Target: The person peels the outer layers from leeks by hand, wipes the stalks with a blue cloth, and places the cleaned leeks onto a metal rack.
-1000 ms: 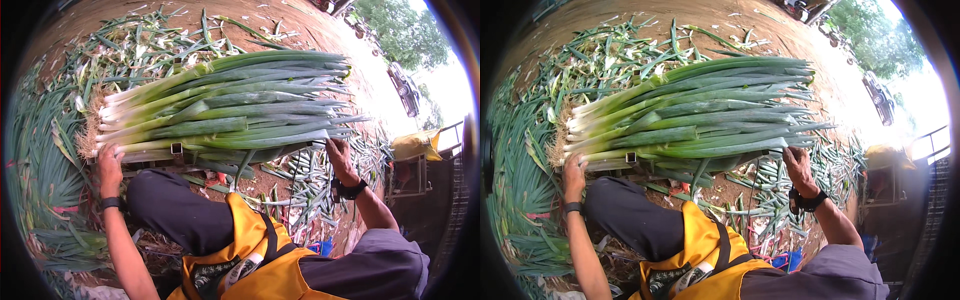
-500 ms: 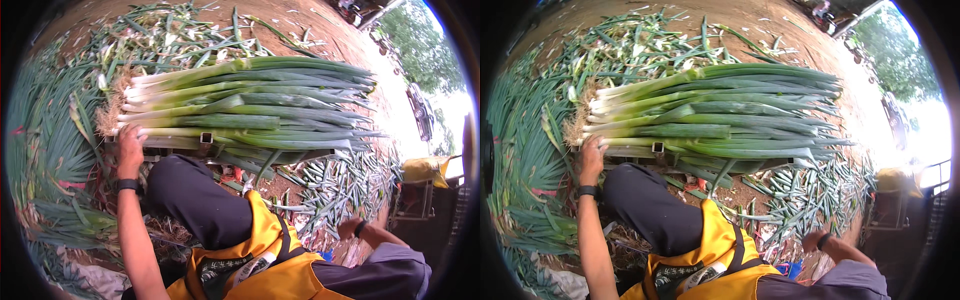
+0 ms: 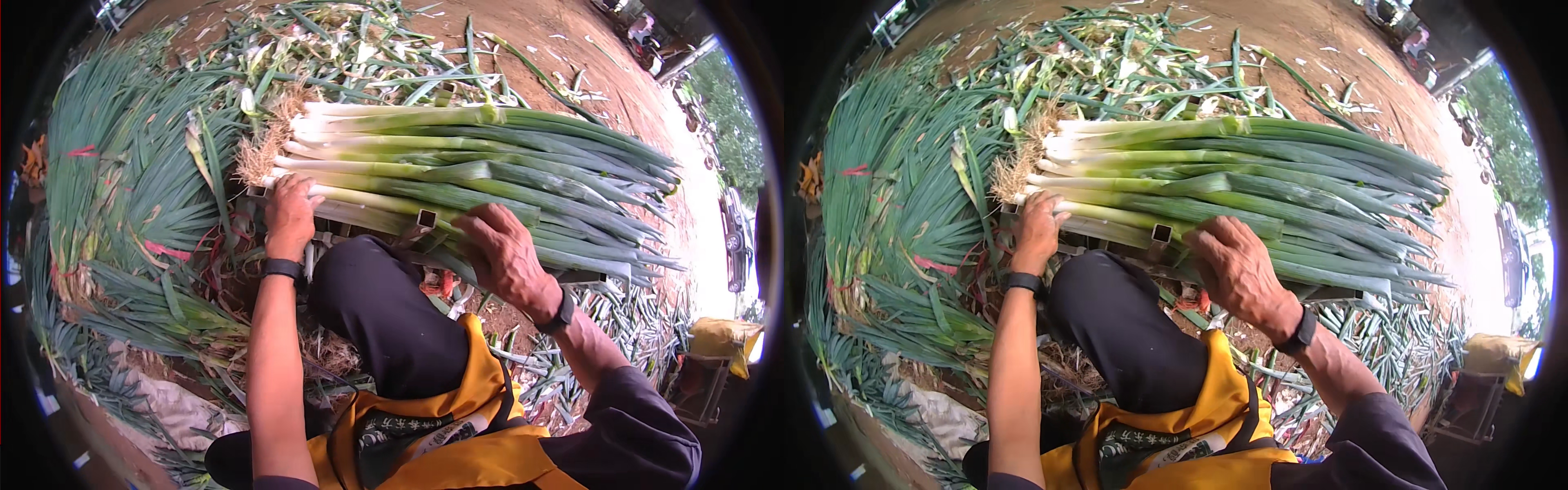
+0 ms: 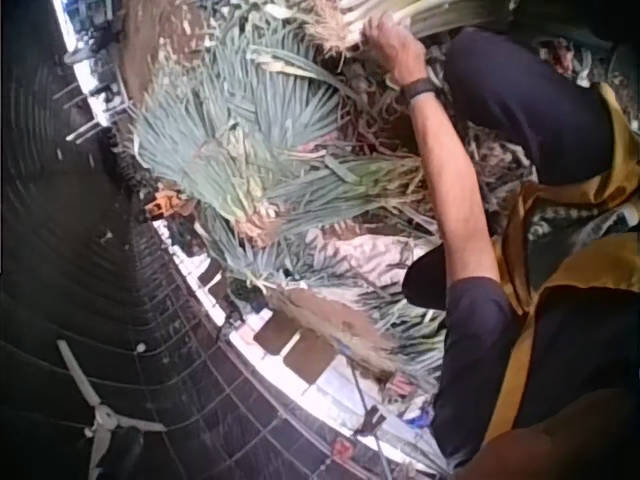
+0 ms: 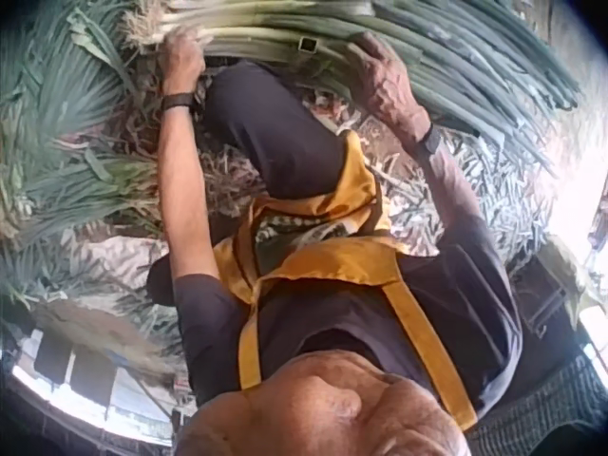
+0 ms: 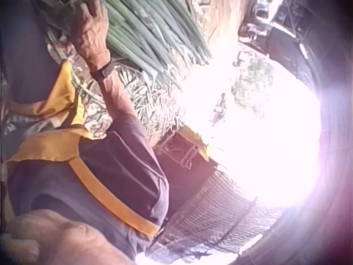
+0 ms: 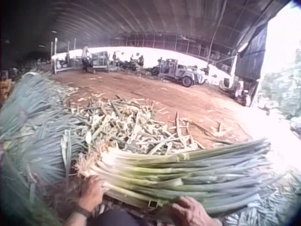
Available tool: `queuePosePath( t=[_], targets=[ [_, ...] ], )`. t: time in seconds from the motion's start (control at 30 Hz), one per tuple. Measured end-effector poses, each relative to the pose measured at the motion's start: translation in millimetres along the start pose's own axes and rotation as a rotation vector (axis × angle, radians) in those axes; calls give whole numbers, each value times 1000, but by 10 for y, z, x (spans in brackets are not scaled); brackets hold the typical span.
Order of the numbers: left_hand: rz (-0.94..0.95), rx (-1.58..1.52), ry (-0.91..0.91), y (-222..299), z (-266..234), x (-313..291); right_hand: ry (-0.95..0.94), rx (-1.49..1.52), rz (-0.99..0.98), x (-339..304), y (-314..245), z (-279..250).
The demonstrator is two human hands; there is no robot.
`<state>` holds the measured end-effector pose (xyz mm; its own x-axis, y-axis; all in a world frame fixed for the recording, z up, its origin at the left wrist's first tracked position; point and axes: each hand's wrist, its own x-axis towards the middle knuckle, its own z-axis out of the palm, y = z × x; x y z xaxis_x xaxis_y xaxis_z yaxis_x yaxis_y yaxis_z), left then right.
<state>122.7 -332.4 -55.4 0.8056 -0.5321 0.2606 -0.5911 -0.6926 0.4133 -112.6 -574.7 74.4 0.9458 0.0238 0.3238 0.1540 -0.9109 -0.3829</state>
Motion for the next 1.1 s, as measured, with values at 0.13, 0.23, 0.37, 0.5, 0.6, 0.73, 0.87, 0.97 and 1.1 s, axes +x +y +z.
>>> queuePosePath(
  t=[0.13,0.23,0.37,0.5,0.6,0.73,0.87,0.97,1.1],
  targets=[
    [81,-12,64,3,-41,40,-59,-155,-32,53,315,358],
    [27,-24,106,-40,-10,-42,5,-108,-31,92,273,391],
    [58,56,17,-13,-23,-34,-3,-90,-47,86,226,350],
    [65,34,144,-76,-47,-178,-86,141,108,174,-77,87],
    [-13,-78,223,-209,-300,-430,-116,274,155,290,-599,-159],
    [-284,-444,284,-623,-825,-1006,-268,389,-180,316,-1539,-363],
    [-443,-488,280,-1306,-1515,-1957,-474,667,-541,463,-2221,-90],
    [-626,-430,210,-1400,-2097,-2643,-567,719,-568,688,-2637,417],
    [-905,-614,313,-1248,-2491,-3104,-301,608,-776,804,-2580,2292]
  ],
)
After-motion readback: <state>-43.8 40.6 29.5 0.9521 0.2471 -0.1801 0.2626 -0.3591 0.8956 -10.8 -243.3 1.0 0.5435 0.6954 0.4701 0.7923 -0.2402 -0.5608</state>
